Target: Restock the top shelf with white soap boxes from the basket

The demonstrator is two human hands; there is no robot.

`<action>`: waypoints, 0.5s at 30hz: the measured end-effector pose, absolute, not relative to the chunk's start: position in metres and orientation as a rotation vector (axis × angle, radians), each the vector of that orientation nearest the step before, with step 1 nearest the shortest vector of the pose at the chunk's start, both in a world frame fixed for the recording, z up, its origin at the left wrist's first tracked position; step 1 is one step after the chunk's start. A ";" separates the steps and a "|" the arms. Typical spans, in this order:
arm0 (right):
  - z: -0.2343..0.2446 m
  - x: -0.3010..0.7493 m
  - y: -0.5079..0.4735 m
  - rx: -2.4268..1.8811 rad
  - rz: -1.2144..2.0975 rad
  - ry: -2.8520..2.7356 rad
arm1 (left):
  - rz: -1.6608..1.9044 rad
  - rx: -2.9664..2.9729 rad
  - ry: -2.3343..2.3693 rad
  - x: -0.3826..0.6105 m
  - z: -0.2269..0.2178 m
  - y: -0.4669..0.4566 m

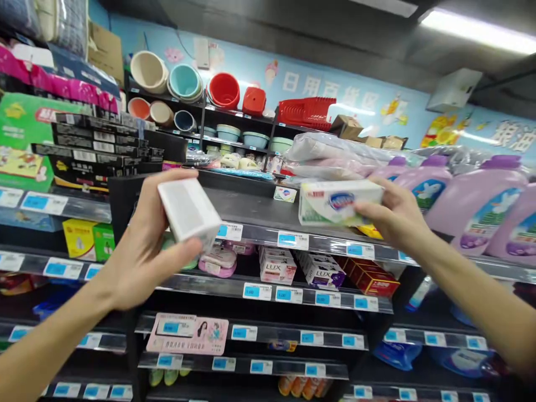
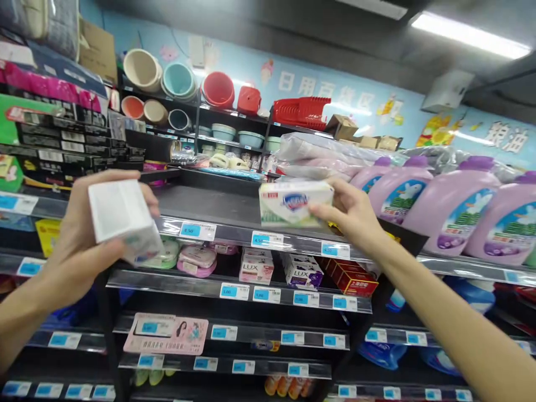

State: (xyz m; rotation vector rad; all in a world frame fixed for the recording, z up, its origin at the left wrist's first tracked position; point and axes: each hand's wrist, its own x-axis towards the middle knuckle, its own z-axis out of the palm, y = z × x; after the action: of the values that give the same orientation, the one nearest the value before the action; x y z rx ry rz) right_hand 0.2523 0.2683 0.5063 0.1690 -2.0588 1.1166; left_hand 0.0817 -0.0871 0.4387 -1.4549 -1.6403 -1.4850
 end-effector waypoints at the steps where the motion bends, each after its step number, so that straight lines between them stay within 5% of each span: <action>1: 0.521 0.244 0.282 0.165 0.991 -2.086 | -1.337 -1.406 -1.680 0.074 0.458 -0.080; 10: 0.546 0.126 0.386 -0.352 0.158 -2.567 | 0.203 -1.349 -1.923 -0.029 0.569 0.048; 15: 0.553 0.088 0.405 -0.496 -0.095 -2.706 | 0.495 -1.488 -2.000 -0.069 0.573 0.139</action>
State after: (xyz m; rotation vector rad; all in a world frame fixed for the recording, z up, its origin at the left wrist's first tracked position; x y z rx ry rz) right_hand 0.0877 0.4050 0.5529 -0.4960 -2.7058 -0.0953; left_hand -0.0689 0.1391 0.5732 -1.4881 -2.0003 0.4947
